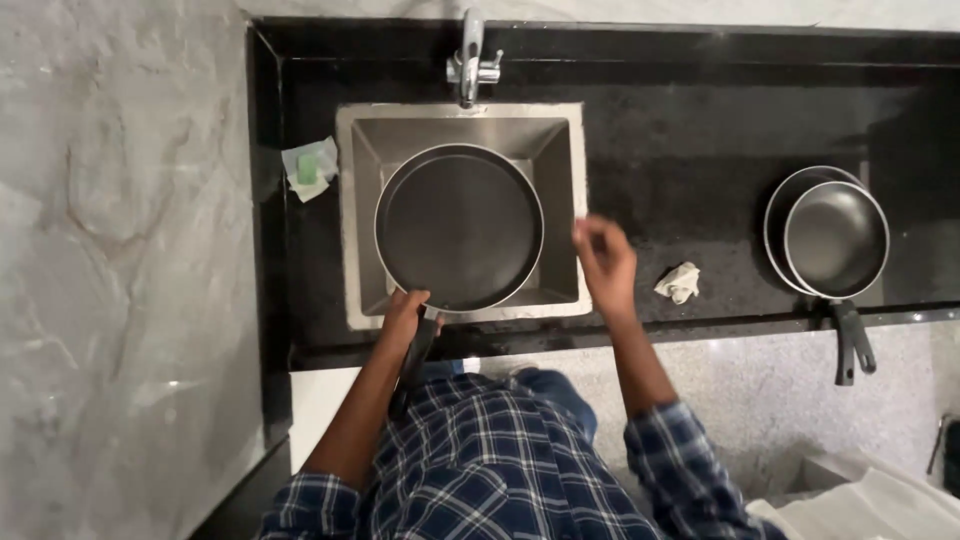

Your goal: The person cleans a black pot and a frying pan in a kitchen sink. They rinse the pot, wipe it with a cloth, and place it in a cabinet. They then rinse the frying pan and wipe it dry with a cloth.

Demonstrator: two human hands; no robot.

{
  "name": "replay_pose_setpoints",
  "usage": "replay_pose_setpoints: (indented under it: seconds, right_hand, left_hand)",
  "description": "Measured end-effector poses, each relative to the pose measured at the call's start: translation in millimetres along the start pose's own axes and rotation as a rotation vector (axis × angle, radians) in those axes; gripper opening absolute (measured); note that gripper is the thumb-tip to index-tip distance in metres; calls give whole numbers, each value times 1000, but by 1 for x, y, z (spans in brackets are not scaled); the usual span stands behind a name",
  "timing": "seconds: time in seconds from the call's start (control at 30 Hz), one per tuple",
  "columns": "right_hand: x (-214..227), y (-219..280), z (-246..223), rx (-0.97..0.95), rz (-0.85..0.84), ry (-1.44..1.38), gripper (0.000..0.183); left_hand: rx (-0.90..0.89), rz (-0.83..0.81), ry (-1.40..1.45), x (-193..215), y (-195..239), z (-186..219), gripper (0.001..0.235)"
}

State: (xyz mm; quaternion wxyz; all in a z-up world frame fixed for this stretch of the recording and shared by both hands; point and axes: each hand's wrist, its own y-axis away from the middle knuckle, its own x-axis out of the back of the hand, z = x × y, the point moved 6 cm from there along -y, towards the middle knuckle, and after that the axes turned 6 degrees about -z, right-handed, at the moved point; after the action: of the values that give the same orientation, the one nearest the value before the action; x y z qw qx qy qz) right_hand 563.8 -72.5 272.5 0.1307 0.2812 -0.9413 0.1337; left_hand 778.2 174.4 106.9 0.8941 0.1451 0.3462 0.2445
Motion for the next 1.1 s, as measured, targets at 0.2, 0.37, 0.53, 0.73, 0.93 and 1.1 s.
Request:
replay_pose_setpoints:
  seconds: [0.2,0.37,0.53,0.73,0.93,1.1]
  right_hand:
    - [-61,-133,-2,-7,-92,85,21]
    - [-109,-229,43,4,-213,198,49]
    - [-148,-304,80,-119,-285,276,57]
    - [-168,-321,111,-85,-290,563,18]
    - [-161,-314,105,30,-142,523,14]
    - [-169,-303,103,-109,-218,186,15]
  left_hand:
    - [-158,-145,74,32,-59,13,48]
    - [-121,-94,63,53,-66,2,46]
    - [-51,-28,169,80,-94,-35,46]
    - [-143,-85,155,58,-93,-14,45]
    - [-78,-101,237,34,-92,15,40]
    - [41,-11,172,22,-82,47,37]
